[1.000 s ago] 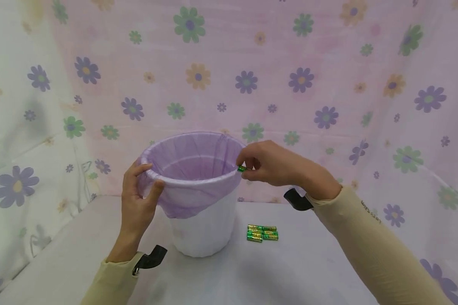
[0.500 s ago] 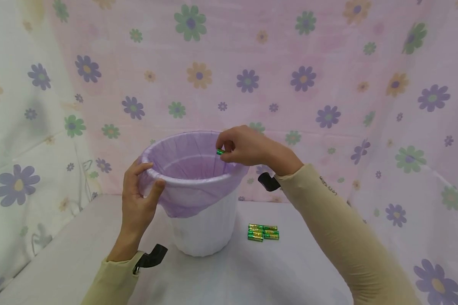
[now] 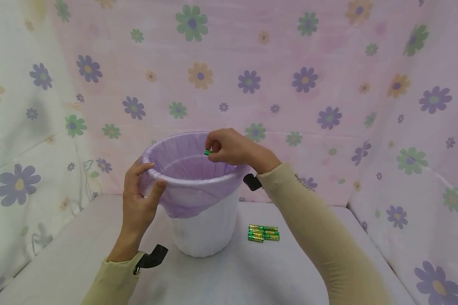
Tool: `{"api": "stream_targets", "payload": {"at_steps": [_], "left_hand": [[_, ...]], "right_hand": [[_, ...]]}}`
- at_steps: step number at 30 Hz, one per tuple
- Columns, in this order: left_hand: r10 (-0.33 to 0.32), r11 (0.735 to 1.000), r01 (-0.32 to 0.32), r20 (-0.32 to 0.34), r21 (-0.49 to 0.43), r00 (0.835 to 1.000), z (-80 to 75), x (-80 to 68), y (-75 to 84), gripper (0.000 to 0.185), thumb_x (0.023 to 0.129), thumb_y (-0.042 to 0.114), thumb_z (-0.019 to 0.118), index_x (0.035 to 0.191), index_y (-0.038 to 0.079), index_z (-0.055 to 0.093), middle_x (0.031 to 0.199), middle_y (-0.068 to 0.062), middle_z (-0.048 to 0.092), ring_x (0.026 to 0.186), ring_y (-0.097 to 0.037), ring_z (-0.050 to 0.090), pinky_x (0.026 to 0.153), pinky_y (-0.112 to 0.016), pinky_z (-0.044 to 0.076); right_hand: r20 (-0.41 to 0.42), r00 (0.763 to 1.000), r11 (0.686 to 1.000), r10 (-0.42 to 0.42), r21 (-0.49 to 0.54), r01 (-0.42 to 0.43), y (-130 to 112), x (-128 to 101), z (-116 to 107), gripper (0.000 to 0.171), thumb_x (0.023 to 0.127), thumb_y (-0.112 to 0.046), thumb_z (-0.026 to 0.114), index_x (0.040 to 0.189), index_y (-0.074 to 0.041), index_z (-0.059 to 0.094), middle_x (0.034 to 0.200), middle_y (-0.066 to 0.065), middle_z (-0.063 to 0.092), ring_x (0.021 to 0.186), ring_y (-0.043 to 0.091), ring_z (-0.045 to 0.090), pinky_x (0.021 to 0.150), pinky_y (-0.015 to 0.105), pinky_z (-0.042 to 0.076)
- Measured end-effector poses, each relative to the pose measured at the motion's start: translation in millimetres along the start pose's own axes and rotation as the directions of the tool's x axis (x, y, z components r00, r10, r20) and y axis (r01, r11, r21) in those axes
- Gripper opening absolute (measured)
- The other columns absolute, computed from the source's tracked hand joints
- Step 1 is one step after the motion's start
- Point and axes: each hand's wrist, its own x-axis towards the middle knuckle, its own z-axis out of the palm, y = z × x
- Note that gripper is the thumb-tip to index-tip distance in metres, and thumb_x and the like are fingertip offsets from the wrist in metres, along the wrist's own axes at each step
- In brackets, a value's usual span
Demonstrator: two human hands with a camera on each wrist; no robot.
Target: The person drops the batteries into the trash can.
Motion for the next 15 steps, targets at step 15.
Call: {"api": "stream_targets", "payload": {"at_steps": [15], "left_hand": [[-0.012,1.000,0.012,0.001,0.002,1.000,-0.6,0.1,-0.4,0.044,0.084,0.007,0.070,0.122,-0.003,0.050,0.144,-0.026,0.033,0.129,-0.034,0.035,0.100,-0.064,0.032]], "right_hand": [[-0.018,1.000,0.999,0.016,0.036,-0.015,10.3,9.4,20.9,0.011,0.083,-0.013,0.068,0.095,-0.011,0.068,0.079,-0.001,0.063,0.076,0.015,0.057,0.069,0.029,0.047]]}}
